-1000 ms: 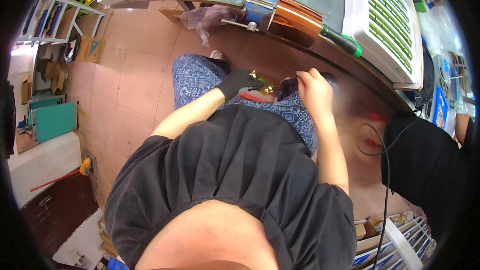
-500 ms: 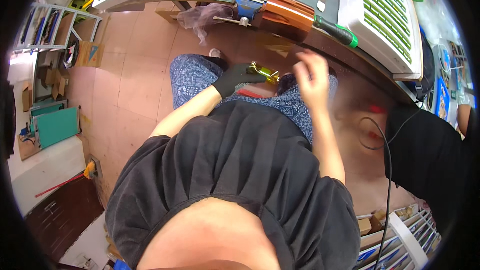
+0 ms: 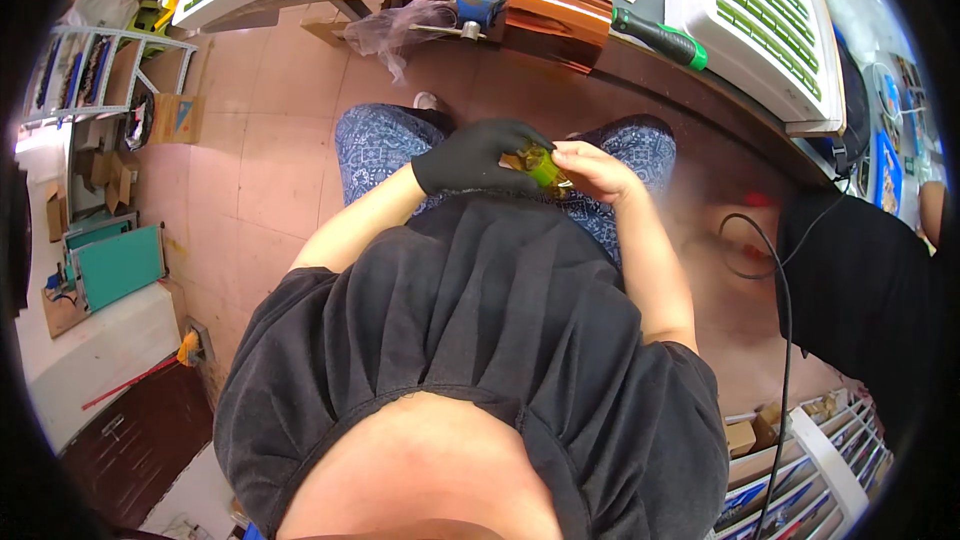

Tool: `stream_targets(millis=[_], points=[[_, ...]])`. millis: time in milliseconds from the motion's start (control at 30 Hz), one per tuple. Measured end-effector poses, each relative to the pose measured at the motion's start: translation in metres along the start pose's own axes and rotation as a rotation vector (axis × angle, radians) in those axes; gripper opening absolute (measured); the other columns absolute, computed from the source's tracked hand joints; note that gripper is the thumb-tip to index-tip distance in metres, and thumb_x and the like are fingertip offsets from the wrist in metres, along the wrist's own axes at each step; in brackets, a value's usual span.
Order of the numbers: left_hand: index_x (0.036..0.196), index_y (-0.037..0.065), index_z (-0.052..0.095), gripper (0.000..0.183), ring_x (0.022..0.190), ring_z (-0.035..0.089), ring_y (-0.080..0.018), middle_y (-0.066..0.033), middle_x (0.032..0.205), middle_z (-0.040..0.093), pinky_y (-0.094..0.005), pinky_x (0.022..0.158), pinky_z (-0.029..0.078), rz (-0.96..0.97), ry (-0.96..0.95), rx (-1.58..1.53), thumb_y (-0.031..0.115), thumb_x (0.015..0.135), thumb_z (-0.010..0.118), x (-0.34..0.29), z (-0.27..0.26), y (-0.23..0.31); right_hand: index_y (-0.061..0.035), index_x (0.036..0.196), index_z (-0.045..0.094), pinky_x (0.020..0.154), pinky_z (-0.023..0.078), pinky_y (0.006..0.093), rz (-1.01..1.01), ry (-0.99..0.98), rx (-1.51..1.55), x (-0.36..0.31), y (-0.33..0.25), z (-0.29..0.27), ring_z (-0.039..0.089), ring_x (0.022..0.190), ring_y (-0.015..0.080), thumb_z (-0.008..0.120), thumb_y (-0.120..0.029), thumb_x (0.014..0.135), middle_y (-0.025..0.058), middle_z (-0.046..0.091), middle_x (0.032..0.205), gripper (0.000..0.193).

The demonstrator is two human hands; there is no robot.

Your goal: Manually wrapping small green cylindrical electronic components with orange adhesive insulation tape at a factory workbench.

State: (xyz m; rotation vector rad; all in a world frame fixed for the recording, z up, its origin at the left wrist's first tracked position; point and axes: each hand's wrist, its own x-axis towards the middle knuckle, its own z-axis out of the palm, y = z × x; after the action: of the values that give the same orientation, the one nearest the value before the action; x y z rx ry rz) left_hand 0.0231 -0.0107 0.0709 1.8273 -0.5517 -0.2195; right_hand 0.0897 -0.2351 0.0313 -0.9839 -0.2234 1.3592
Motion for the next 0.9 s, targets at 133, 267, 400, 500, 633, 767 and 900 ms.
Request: stream_targets(millis=[133,267,400,500,633,767,900], points=[[0.094,0.003,0.066,0.028,0.101,0.057,-0.0263,-0.0112,0.106,0.061,-0.0344,0.088,0.043,0.063,0.072,0.152,0.018,0.071,0.074,0.002,-0.010,0.014,0.0018,0.118,0.054,0.085,0.044,0.0292,-0.079,-0.075,0.096,-0.002,0.000,-0.005,0.058,0.098,0.0154,0.064,-0.029,0.085,0.0073,0.062,0.108,0.046],[0.089,0.008,0.068,0.021,0.098,0.057,-0.0263,-0.0090,0.098,0.062,-0.0349,0.086,0.043,0.082,0.242,0.109,0.020,0.072,0.071,-0.008,-0.013,0.000,0.0049,0.120,0.050,0.086,0.046,0.0293,-0.094,-0.047,0.021,-0.001,-0.009,0.006,0.059,0.099,0.0183,0.069,-0.036,0.078,0.0115,0.061,0.110,0.062],[0.087,0.008,0.068,0.018,0.095,0.058,-0.0250,-0.0094,0.097,0.062,-0.0347,0.082,0.044,0.058,0.222,0.129,0.019,0.073,0.070,-0.009,-0.015,0.002,0.0028,0.120,0.052,0.087,0.045,0.0293,-0.090,-0.091,0.034,-0.003,-0.010,0.006,0.058,0.098,0.0159,0.066,-0.030,0.083,0.0096,0.061,0.110,0.051],[0.086,0.006,0.068,0.016,0.091,0.058,-0.0218,-0.0084,0.091,0.062,-0.0327,0.077,0.045,-0.034,0.175,0.112,0.017,0.075,0.070,-0.010,-0.015,0.000,0.0029,0.117,0.052,0.083,0.046,0.0283,-0.087,-0.006,0.014,-0.002,-0.006,0.006,0.059,0.095,0.0179,0.068,-0.031,0.080,0.0102,0.061,0.106,0.052],[0.085,0.004,0.067,0.019,0.080,0.061,-0.0244,-0.0111,0.084,0.064,-0.0331,0.072,0.047,-0.066,0.186,-0.003,0.020,0.076,0.068,-0.009,-0.009,0.003,0.0016,0.118,0.051,0.082,0.047,0.0280,-0.117,0.043,-0.022,-0.001,-0.002,0.002,0.059,0.094,0.0160,0.067,-0.026,0.081,0.0092,0.061,0.106,0.049],[0.086,0.003,0.066,0.019,0.074,0.062,-0.0254,-0.0114,0.082,0.064,-0.0322,0.068,0.047,-0.033,0.220,0.015,0.020,0.077,0.067,-0.009,-0.004,-0.006,0.0007,0.119,0.050,0.082,0.047,0.0281,-0.129,0.039,-0.025,0.002,-0.002,0.009,0.059,0.093,0.0154,0.066,-0.022,0.081,0.0073,0.061,0.106,0.047],[0.090,-0.001,0.064,0.017,0.077,0.061,-0.0149,-0.0091,0.084,0.063,-0.0278,0.070,0.047,-0.171,0.254,-0.120,0.014,0.081,0.065,-0.008,-0.001,-0.008,-0.0009,0.116,0.051,0.090,0.043,0.0277,-0.158,0.069,-0.016,0.004,-0.005,0.017,0.056,0.098,0.0129,0.066,-0.013,0.081,0.0061,0.060,0.108,0.040]])
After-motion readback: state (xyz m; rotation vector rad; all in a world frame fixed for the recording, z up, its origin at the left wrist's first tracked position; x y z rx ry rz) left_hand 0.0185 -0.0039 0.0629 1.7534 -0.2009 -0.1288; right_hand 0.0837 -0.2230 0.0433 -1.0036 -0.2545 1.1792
